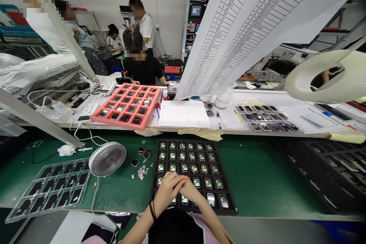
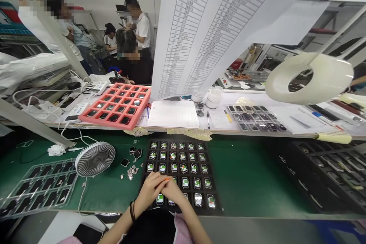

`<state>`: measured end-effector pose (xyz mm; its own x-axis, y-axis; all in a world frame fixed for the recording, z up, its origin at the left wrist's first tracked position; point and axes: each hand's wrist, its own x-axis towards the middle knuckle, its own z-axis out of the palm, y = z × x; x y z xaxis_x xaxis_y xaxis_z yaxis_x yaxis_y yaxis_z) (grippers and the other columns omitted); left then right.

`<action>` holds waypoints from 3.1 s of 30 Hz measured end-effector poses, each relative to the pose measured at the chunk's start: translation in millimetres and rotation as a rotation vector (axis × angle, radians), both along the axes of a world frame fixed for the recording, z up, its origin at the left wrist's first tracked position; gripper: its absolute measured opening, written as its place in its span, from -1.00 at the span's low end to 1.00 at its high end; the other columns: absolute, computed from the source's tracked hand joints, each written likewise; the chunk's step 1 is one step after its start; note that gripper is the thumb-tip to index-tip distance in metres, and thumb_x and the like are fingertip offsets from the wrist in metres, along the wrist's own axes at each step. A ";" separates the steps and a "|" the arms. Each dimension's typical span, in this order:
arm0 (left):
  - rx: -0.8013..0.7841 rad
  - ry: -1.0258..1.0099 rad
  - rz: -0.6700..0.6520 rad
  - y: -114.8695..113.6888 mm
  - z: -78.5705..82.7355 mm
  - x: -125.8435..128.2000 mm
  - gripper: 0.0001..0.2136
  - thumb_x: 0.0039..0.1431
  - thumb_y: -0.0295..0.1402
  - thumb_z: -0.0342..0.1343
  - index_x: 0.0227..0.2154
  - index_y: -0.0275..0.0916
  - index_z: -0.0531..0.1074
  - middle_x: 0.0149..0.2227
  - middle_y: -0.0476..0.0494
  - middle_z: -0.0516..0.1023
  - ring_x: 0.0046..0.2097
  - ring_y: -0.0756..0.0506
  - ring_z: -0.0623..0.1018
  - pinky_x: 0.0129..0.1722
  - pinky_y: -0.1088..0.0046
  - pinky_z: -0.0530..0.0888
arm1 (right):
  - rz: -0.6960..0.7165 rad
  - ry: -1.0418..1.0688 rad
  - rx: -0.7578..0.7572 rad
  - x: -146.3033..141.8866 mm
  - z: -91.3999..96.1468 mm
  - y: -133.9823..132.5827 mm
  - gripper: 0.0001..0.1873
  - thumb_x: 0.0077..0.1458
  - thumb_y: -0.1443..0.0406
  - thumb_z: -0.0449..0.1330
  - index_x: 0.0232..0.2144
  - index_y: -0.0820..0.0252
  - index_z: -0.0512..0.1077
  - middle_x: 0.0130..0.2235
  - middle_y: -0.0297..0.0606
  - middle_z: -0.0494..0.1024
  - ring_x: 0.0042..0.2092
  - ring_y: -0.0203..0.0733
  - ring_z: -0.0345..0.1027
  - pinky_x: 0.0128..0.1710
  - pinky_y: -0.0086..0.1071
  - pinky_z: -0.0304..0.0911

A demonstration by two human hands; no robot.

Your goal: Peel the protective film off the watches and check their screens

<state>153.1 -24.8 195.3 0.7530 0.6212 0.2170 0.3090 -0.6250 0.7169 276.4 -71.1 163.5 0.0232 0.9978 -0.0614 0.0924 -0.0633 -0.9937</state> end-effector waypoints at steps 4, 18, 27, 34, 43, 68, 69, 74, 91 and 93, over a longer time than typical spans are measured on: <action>-0.117 0.007 0.139 17.0 -18.1 -8.2 -0.68 0.34 -0.26 -0.18 -0.05 -0.21 0.42 -0.15 -0.20 0.52 -0.11 -0.11 0.48 -0.07 0.34 0.39 | -0.092 -0.028 -0.039 0.1 -15.7 12.1 -0.66 0.15 0.08 0.02 -0.52 0.16 0.35 -0.49 -0.26 0.49 -0.41 -0.16 0.42 -0.41 -0.31 0.36; -0.248 0.452 0.570 178.4 -135.6 40.8 -0.68 0.22 -0.36 0.09 0.02 -0.31 0.32 0.03 -0.25 0.39 0.03 -0.20 0.43 0.01 0.08 0.39 | -0.336 -0.476 -0.330 38.2 -83.8 171.3 -0.80 0.10 0.45 0.00 -0.22 0.30 0.34 -0.20 0.03 0.50 -0.23 -0.03 0.45 -0.32 -0.33 0.21; -0.381 0.505 0.420 217.8 -165.8 34.8 -0.68 0.23 -0.29 0.09 0.01 -0.28 0.33 0.02 -0.21 0.41 -0.03 -0.16 0.47 -0.07 0.14 0.46 | -0.396 -0.463 -0.355 37.4 -124.1 197.2 -0.69 0.09 0.42 0.01 -0.09 0.36 0.35 -0.17 0.08 0.51 -0.24 0.00 0.48 -0.33 -0.33 0.25; -0.521 0.394 0.289 234.5 -168.0 20.5 -0.74 0.24 -0.29 0.07 -0.07 -0.31 0.37 -0.15 -0.14 0.48 -0.22 -0.06 0.52 -0.22 0.29 0.51 | -0.441 -0.311 -0.312 34.4 -142.9 204.5 -0.78 0.20 0.31 -0.02 -0.16 0.25 0.36 -0.45 -0.25 0.50 -0.46 -0.15 0.44 -0.47 -0.37 0.27; -0.595 0.165 0.322 230.3 -161.4 22.9 -0.56 -0.24 -0.47 0.32 -0.21 -0.24 0.35 -0.59 0.18 0.38 -0.48 -0.02 0.47 -0.40 0.47 0.40 | -0.475 -0.095 -0.332 32.7 -136.7 214.2 -0.81 0.22 0.21 0.08 -0.30 0.24 0.36 -0.48 -0.42 0.40 -0.57 -0.37 0.26 -0.54 -0.44 0.26; -0.784 -0.464 0.381 53.8 78.1 3.4 -0.63 0.21 -0.03 -0.04 -0.09 -0.19 0.33 -0.35 -0.05 0.40 -0.53 0.06 0.44 -0.67 0.62 0.28 | -0.164 0.414 -0.039 43.9 94.1 40.3 -0.60 0.00 0.17 0.29 -0.10 0.04 0.34 -0.01 -0.18 0.42 -0.41 -0.27 0.46 -0.53 -0.40 0.35; -0.777 -0.455 0.369 50.5 82.7 3.4 -0.63 0.21 -0.04 -0.03 -0.07 -0.18 0.33 -0.31 -0.06 0.41 -0.54 0.08 0.43 -0.67 0.62 0.28 | -0.177 0.400 -0.043 43.7 98.2 37.5 -0.63 0.00 0.15 0.28 -0.12 0.05 0.35 -0.04 -0.19 0.43 -0.44 -0.28 0.45 -0.57 -0.42 0.33; -0.740 -0.465 0.309 38.2 94.0 5.8 -0.62 0.17 -0.07 0.05 -0.05 -0.20 0.30 -0.26 -0.11 0.43 -0.53 0.09 0.41 -0.71 0.65 0.20 | -0.250 0.366 0.001 41.0 112.3 26.7 -0.69 0.09 0.05 0.18 -0.21 0.11 0.39 -0.31 -0.26 0.48 -0.54 -0.29 0.38 -0.65 -0.43 0.24; -0.705 -0.458 0.336 25.4 100.4 10.9 -0.64 0.19 -0.06 0.03 -0.06 -0.17 0.33 -0.40 0.01 0.36 -0.64 0.16 0.09 -0.70 0.61 0.09 | -0.211 0.328 0.041 45.1 119.0 10.4 -0.70 0.14 0.11 0.15 -0.08 0.02 0.35 -0.01 -0.19 0.43 -0.49 -0.37 0.36 -0.49 -0.38 0.29; -0.704 -0.458 0.329 24.5 100.7 11.3 -0.64 0.19 -0.07 0.03 -0.06 -0.17 0.33 -0.42 0.03 0.32 -0.64 0.17 0.06 -0.70 0.61 0.08 | -0.223 0.339 0.059 44.6 119.8 9.1 -0.70 0.14 0.10 0.15 -0.09 0.04 0.36 -0.06 -0.19 0.45 -0.48 -0.34 0.38 -0.52 -0.40 0.28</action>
